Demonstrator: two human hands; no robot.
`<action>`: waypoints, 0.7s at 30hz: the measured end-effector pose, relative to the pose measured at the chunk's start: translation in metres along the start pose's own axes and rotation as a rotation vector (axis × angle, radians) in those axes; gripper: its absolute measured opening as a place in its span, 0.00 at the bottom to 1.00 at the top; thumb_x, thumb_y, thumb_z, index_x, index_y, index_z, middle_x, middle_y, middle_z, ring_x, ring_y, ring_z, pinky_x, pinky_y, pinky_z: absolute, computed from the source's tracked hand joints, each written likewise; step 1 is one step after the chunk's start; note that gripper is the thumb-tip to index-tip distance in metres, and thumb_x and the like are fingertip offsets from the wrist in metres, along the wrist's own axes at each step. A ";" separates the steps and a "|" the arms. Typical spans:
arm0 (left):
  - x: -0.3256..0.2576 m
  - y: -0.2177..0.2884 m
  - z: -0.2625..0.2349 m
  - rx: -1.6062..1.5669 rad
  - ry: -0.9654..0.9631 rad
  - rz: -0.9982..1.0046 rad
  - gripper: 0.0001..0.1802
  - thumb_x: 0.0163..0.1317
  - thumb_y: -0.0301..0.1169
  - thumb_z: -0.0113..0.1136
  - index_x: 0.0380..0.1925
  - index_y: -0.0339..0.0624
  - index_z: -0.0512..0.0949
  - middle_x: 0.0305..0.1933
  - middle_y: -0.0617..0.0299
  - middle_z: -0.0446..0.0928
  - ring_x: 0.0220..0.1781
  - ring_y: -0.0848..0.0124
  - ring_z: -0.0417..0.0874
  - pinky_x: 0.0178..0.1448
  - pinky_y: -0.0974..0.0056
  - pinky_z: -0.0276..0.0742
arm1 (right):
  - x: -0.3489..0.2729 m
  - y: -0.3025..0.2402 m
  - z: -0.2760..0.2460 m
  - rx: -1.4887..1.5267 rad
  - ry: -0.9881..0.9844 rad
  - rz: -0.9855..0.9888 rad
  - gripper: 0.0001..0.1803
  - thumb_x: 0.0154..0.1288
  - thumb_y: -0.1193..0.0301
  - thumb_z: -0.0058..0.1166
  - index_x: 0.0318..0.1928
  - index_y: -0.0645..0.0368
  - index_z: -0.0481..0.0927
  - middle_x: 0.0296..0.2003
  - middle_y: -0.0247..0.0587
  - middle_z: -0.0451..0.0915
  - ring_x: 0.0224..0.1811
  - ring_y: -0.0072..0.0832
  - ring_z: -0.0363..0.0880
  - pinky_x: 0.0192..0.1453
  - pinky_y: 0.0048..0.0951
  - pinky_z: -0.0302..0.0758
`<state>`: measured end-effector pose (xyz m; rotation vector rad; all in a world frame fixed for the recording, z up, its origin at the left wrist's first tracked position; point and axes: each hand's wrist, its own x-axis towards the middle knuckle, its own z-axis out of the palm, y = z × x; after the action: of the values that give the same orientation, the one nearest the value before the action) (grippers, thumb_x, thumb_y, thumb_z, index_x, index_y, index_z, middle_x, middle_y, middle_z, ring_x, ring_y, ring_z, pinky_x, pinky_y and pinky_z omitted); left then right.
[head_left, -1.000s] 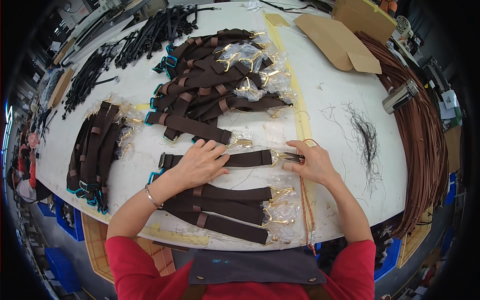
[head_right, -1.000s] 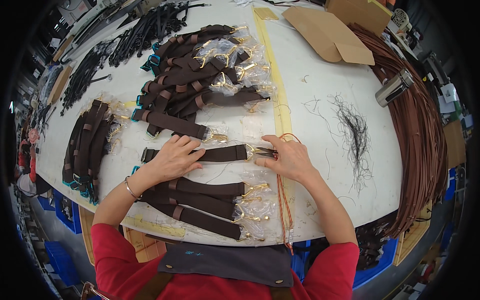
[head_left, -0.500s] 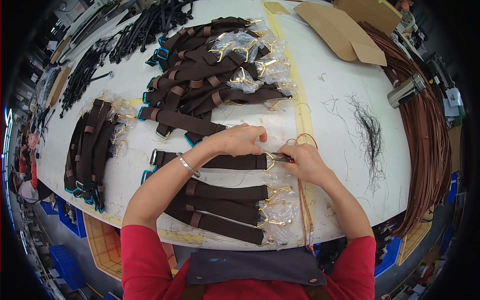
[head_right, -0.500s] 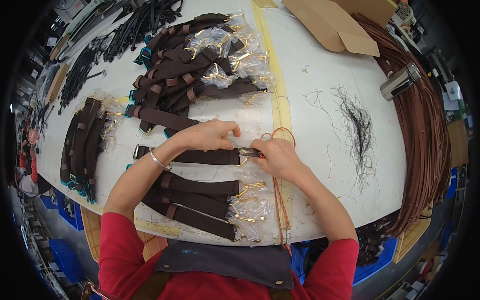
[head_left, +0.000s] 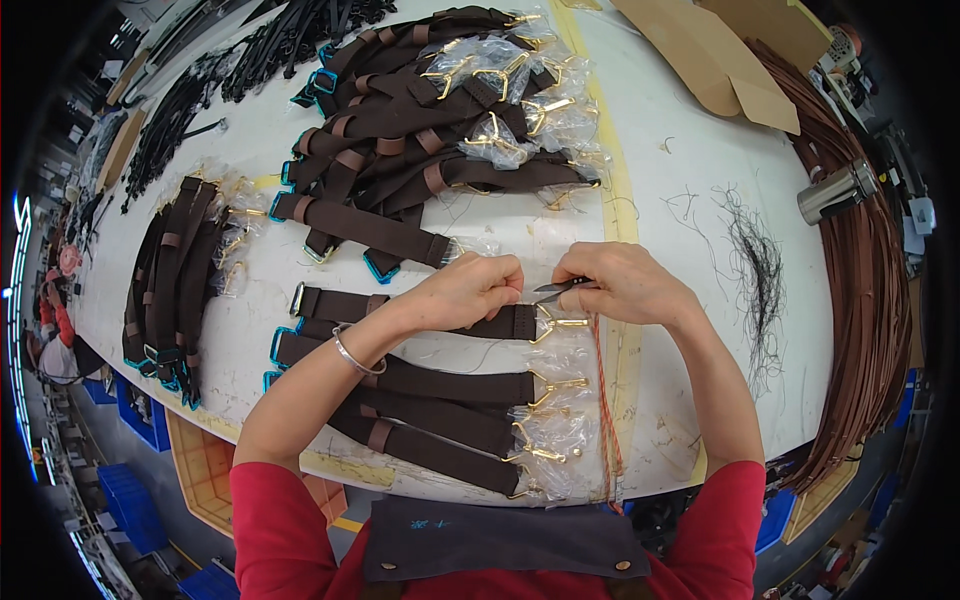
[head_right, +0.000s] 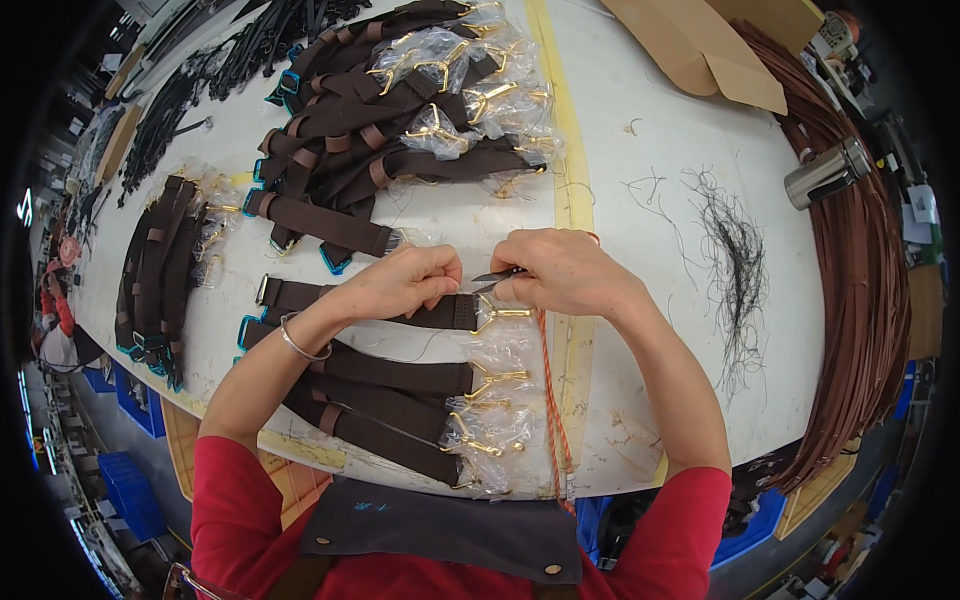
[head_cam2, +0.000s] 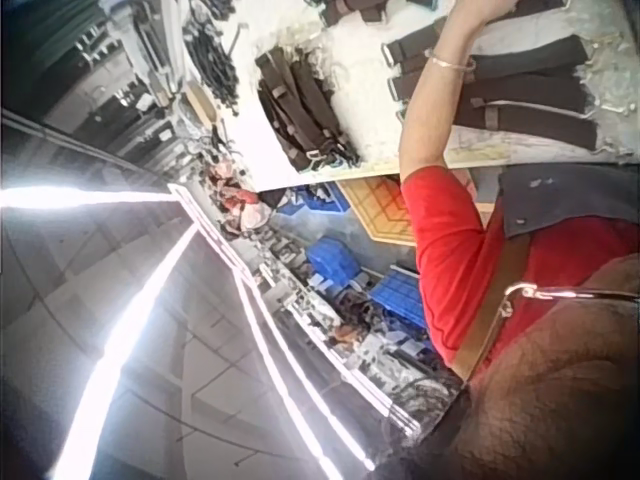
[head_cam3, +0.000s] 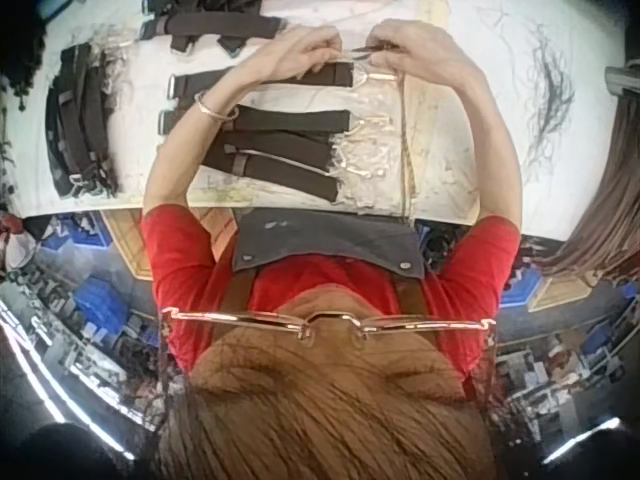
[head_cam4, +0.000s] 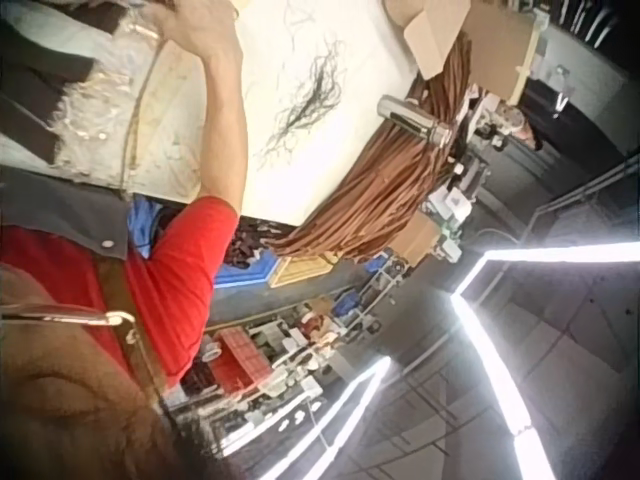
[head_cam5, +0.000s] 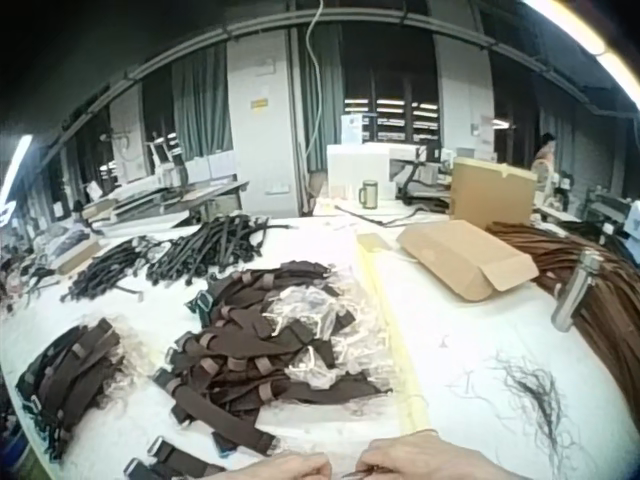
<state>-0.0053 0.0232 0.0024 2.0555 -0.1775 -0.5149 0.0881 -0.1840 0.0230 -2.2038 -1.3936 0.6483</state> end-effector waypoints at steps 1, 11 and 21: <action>-0.002 0.000 0.000 -0.064 0.007 -0.028 0.05 0.63 0.27 0.50 0.31 0.37 0.71 0.16 0.64 0.71 0.14 0.79 0.69 0.18 0.71 0.63 | 0.004 0.000 0.001 0.016 0.011 -0.015 0.12 0.53 0.66 0.57 0.36 0.59 0.78 0.32 0.38 0.78 0.33 0.34 0.76 0.37 0.33 0.70; -0.003 -0.005 0.008 -0.074 0.113 0.029 0.05 0.64 0.28 0.49 0.31 0.38 0.71 0.15 0.65 0.71 0.13 0.80 0.67 0.17 0.72 0.62 | 0.009 0.007 0.016 0.088 -0.005 -0.055 0.09 0.53 0.67 0.57 0.34 0.56 0.78 0.32 0.36 0.78 0.35 0.34 0.76 0.37 0.34 0.70; -0.003 -0.007 0.012 -0.047 0.172 0.086 0.03 0.61 0.25 0.50 0.29 0.38 0.70 0.16 0.59 0.71 0.18 0.71 0.74 0.24 0.65 0.68 | 0.005 0.008 0.023 0.098 0.057 -0.094 0.08 0.53 0.68 0.56 0.33 0.56 0.78 0.29 0.35 0.75 0.31 0.35 0.75 0.34 0.34 0.69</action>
<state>-0.0136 0.0188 -0.0077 2.0248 -0.1489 -0.2846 0.0822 -0.1797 -0.0006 -2.0516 -1.3966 0.6026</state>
